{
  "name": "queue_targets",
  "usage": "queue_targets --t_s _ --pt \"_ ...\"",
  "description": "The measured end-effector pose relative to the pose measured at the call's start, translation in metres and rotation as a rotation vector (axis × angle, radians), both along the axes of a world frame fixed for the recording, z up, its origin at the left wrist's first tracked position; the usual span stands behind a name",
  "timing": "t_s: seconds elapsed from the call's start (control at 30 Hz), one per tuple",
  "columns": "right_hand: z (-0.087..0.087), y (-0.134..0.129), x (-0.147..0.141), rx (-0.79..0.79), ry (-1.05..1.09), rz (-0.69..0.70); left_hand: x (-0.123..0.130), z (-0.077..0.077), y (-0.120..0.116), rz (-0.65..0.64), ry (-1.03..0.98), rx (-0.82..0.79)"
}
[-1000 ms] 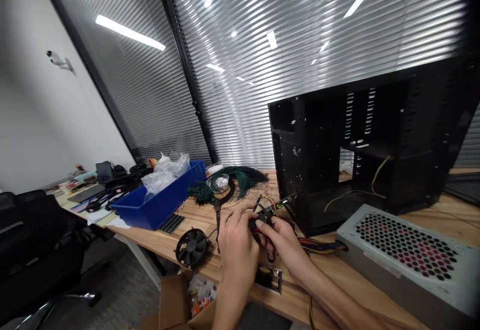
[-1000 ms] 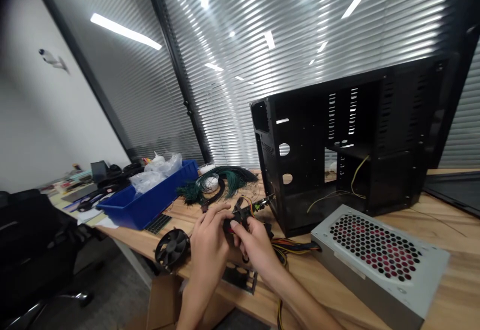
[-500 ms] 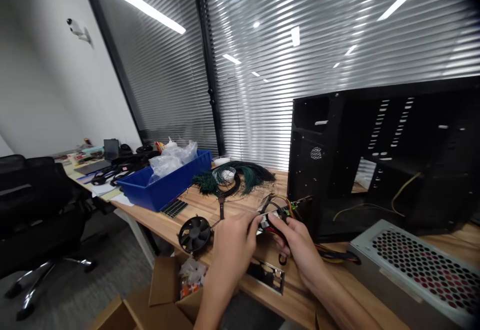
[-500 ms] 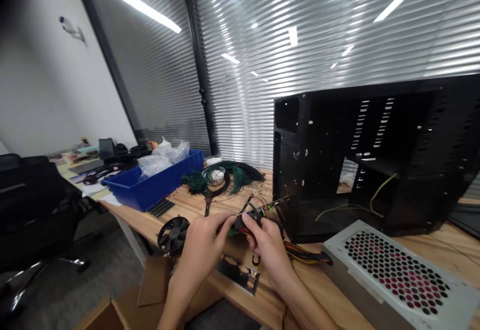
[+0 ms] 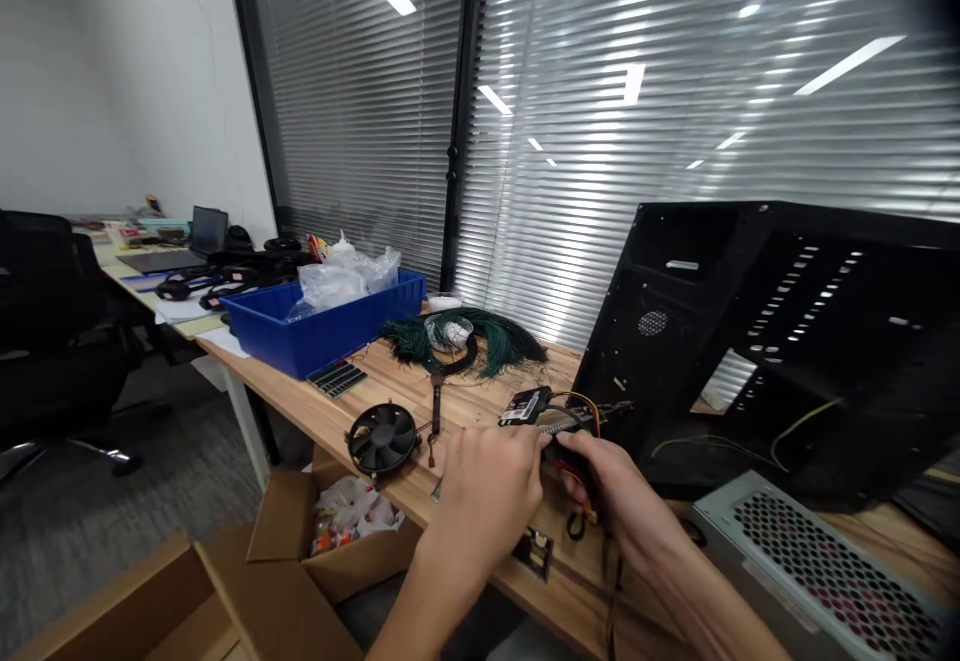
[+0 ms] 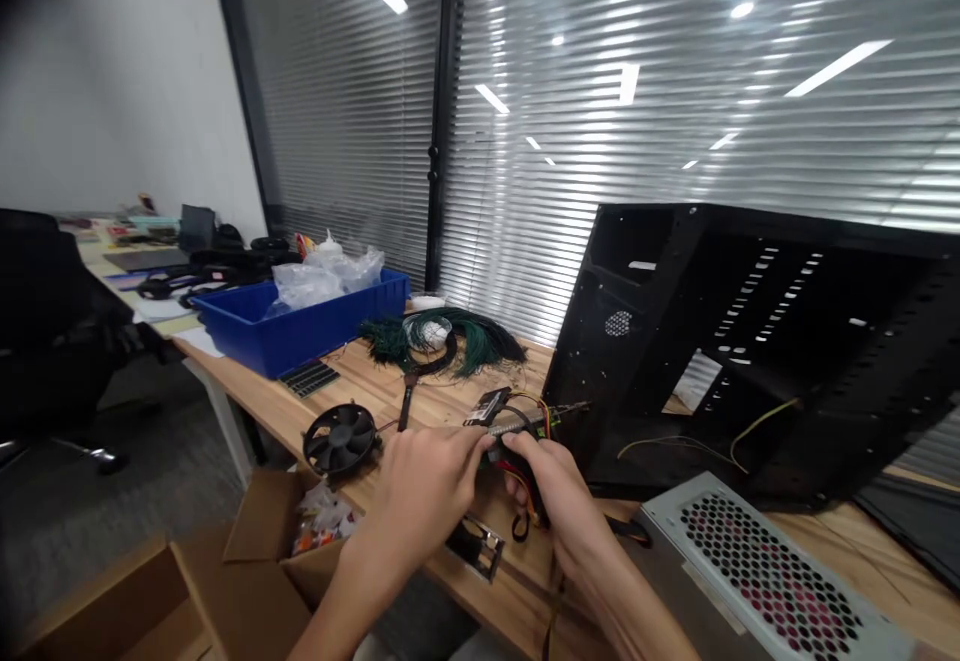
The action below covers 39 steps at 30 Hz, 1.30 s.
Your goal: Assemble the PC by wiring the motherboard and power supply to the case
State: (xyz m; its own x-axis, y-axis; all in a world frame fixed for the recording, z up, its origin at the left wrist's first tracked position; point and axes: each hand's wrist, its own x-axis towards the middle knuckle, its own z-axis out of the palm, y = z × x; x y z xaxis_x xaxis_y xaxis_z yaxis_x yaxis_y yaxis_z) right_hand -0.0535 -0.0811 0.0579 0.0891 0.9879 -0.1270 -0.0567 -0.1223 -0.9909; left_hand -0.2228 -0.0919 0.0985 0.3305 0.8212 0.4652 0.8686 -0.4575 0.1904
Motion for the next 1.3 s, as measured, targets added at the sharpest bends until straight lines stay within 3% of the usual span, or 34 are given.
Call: queue_targets --t_s 0.23,0.47,0.77,1.0,1.3 --pt "0.015 -0.007 0.008 -0.179 0.07 0.091 0.0 -0.001 -0.001 -0.13 -0.052 0.034" --pt "0.02 -0.013 0.008 -0.176 0.001 0.123 0.004 -0.008 0.0 -0.187 -0.056 0.05" --pt "0.012 -0.008 0.009 -0.185 0.08 0.105 0.006 -0.01 -0.003 -0.187 -0.037 0.061" --pt "0.018 -0.001 -0.007 -0.224 0.131 -0.014 0.007 -0.024 0.009 -0.189 -0.081 0.102" --pt "0.005 0.003 -0.02 -0.107 0.235 -0.122 0.009 -0.029 0.012 -0.114 -0.115 0.102"
